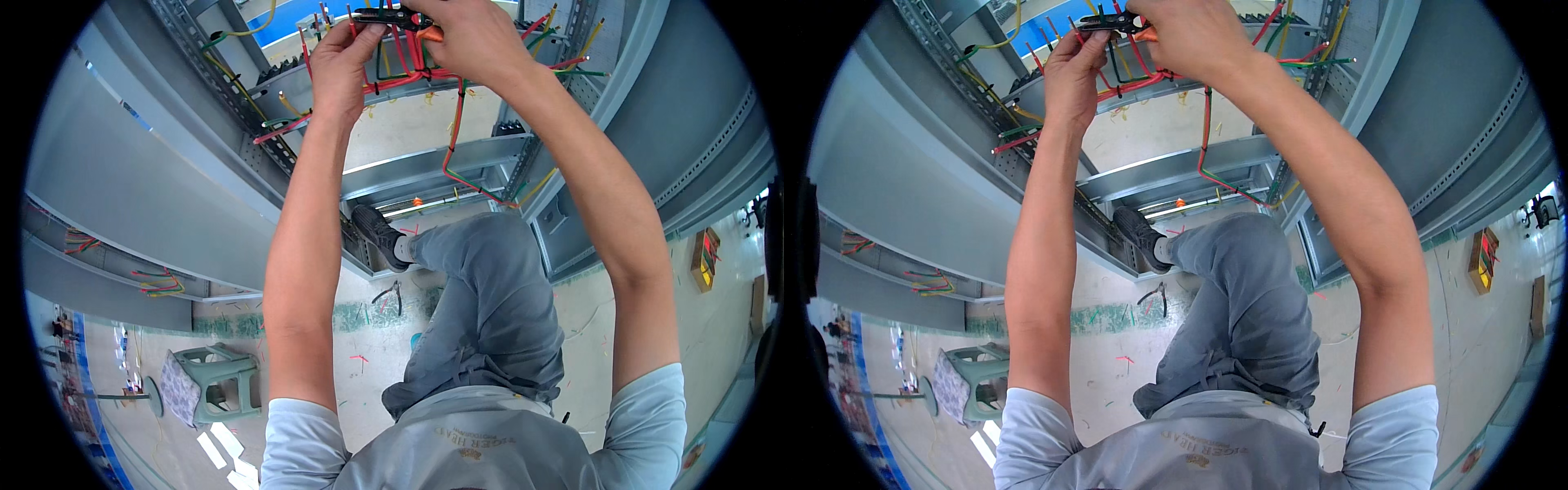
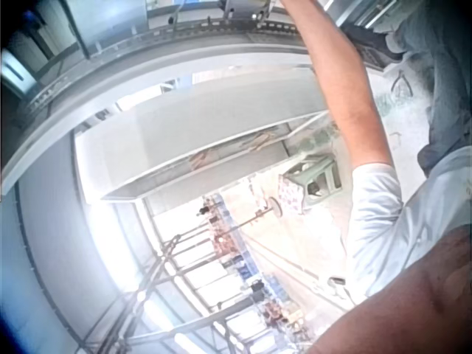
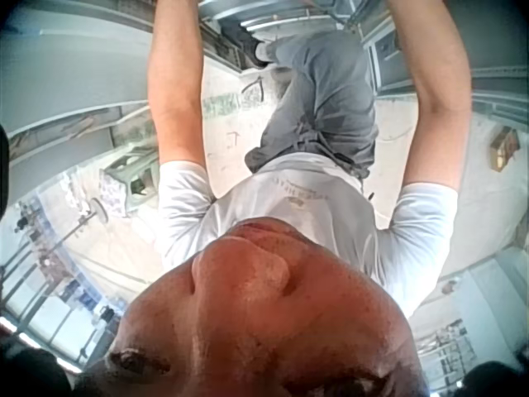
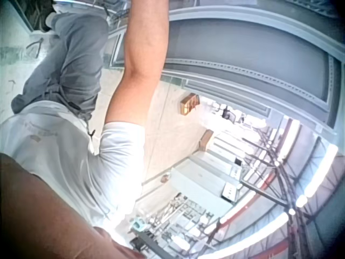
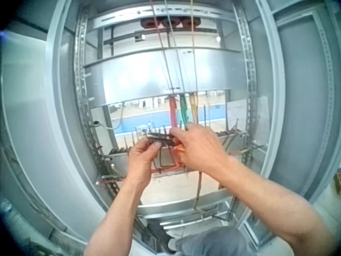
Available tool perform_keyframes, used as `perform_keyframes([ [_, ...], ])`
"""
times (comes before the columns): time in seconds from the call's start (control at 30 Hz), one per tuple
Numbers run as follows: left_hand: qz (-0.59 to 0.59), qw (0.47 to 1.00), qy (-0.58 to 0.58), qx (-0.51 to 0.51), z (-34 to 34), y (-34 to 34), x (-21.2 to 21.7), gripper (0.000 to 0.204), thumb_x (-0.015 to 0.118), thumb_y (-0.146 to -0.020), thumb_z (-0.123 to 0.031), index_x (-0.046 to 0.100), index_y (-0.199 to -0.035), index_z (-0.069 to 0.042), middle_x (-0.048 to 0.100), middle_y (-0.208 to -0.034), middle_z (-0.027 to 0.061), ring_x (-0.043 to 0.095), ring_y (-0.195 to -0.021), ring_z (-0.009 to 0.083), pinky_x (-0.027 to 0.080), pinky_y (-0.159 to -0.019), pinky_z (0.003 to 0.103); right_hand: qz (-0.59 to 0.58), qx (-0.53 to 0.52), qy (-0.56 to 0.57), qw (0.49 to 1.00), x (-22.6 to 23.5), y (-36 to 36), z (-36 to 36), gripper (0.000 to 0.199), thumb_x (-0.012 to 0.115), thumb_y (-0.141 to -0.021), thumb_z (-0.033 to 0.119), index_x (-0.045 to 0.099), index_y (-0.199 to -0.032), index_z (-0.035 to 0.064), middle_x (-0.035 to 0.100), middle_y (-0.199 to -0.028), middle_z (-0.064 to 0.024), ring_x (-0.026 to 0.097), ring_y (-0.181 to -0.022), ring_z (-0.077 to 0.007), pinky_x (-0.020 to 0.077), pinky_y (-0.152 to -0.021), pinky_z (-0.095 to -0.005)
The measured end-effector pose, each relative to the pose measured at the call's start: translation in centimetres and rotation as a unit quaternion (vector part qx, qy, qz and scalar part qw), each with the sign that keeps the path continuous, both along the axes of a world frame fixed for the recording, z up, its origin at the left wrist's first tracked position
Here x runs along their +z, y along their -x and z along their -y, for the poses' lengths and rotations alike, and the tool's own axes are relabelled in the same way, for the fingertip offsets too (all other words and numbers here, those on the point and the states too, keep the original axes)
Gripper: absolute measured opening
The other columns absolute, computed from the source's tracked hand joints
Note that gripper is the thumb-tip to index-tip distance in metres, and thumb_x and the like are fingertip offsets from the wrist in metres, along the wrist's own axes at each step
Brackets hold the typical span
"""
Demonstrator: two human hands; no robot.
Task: The person strips insulation from multiple colored wires using pliers and inserts them into terminals inside an electrical cabinet. The person then walks to a nearby box, picks up a blue stool, and sits on it to continue working on the wiring.
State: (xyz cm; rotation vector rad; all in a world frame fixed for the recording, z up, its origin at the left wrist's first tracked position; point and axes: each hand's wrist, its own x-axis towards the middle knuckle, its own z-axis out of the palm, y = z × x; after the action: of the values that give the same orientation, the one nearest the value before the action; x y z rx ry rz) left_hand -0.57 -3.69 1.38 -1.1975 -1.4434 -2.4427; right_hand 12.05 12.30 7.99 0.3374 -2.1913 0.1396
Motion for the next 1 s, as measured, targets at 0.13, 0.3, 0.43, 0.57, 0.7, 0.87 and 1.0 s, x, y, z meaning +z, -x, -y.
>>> perform_keyframes([
  [0.13,0.008,1.000,-0.006,-0.008,-0.1,-0.1,0.0,0.024,0.078,-0.091,-0.012,0.075,-0.114,-0.005,0.073,-0.099,-0.0012,0.058,-0.086,0.0055,0.043,-0.078,0.023,-0.005,0.002,-0.006,1.000,0.1,0.1,-0.2,0.027,0.071,-0.079,0.016,0.068,-0.105,0.0091,0.068,-0.083,-0.0178,0.067,-0.082,-0.0392,0.0543,-0.072,-0.0492],
  [0.3,0.008,1.000,-0.005,-0.011,-0.2,-0.5,0.2,0.019,0.077,-0.093,-0.015,0.073,-0.110,-0.006,0.068,-0.094,-0.0028,0.041,-0.072,0.0065,0.034,-0.066,0.024,-0.012,-0.011,-0.002,1.000,-0.1,0.2,-0.2,0.031,0.071,-0.079,0.017,0.070,-0.109,0.0106,0.067,-0.083,-0.0174,0.067,-0.081,-0.0383,0.0545,-0.071,-0.0488],
  [0.43,0.004,1.000,0.002,-0.007,-0.3,-0.6,0.3,0.021,0.076,-0.093,-0.016,0.072,-0.111,-0.006,0.068,-0.093,-0.0023,0.041,-0.072,0.0065,0.034,-0.067,0.024,-0.007,-0.026,-0.036,0.999,0.3,0.2,-0.6,0.032,0.071,-0.080,0.019,0.070,-0.111,0.0106,0.067,-0.083,-0.0179,0.068,-0.081,-0.0381,0.0545,-0.070,-0.0489],
  [0.57,0.004,1.000,0.012,0.011,0.1,-0.7,0.1,0.023,0.076,-0.093,-0.015,0.073,-0.113,-0.003,0.072,-0.098,0.0004,0.054,-0.084,0.0067,0.042,-0.077,0.023,-0.034,-0.038,-0.125,0.991,1.5,0.1,-1.2,0.031,0.069,-0.082,0.020,0.070,-0.111,0.0108,0.067,-0.083,-0.0191,0.068,-0.080,-0.0361,0.0548,-0.071,-0.0475],
  [0.7,0.020,0.999,0.009,0.025,0.2,-0.4,-0.1,0.027,0.076,-0.093,-0.015,0.072,-0.116,-0.001,0.073,-0.100,0.0020,0.062,-0.091,0.0073,0.047,-0.082,0.024,-0.112,0.032,0.237,0.964,2.3,2.4,-2.8,0.024,0.062,-0.087,0.016,0.068,-0.108,0.0051,0.066,-0.081,-0.0165,0.068,-0.080,-0.0287,0.0541,-0.072,-0.0423],
  [0.87,0.002,0.998,0.014,0.055,-0.6,-1.8,0.3,0.029,0.074,-0.094,-0.015,0.070,-0.118,0.002,0.073,-0.105,0.0049,0.064,-0.097,0.0104,0.049,-0.088,0.025,-0.062,0.286,0.532,0.794,11.4,-4.6,-6.3,0.023,0.061,-0.088,0.017,0.064,-0.102,-0.0007,0.063,-0.078,-0.0073,0.060,-0.067,-0.0166,0.0489,-0.062,-0.0288],
  [1.0,-0.056,0.982,-0.016,0.179,-0.3,-3.8,-1.1,0.036,0.073,-0.095,-0.014,0.066,-0.124,0.005,0.070,-0.117,0.0101,0.065,-0.104,0.0147,0.048,-0.097,0.029,0.109,0.028,0.367,0.923,6.5,-5.6,-2.6,0.039,0.065,-0.086,0.022,0.066,-0.120,0.0036,0.062,-0.076,-0.0050,0.059,-0.068,-0.0149,0.0482,-0.064,-0.0311],
])
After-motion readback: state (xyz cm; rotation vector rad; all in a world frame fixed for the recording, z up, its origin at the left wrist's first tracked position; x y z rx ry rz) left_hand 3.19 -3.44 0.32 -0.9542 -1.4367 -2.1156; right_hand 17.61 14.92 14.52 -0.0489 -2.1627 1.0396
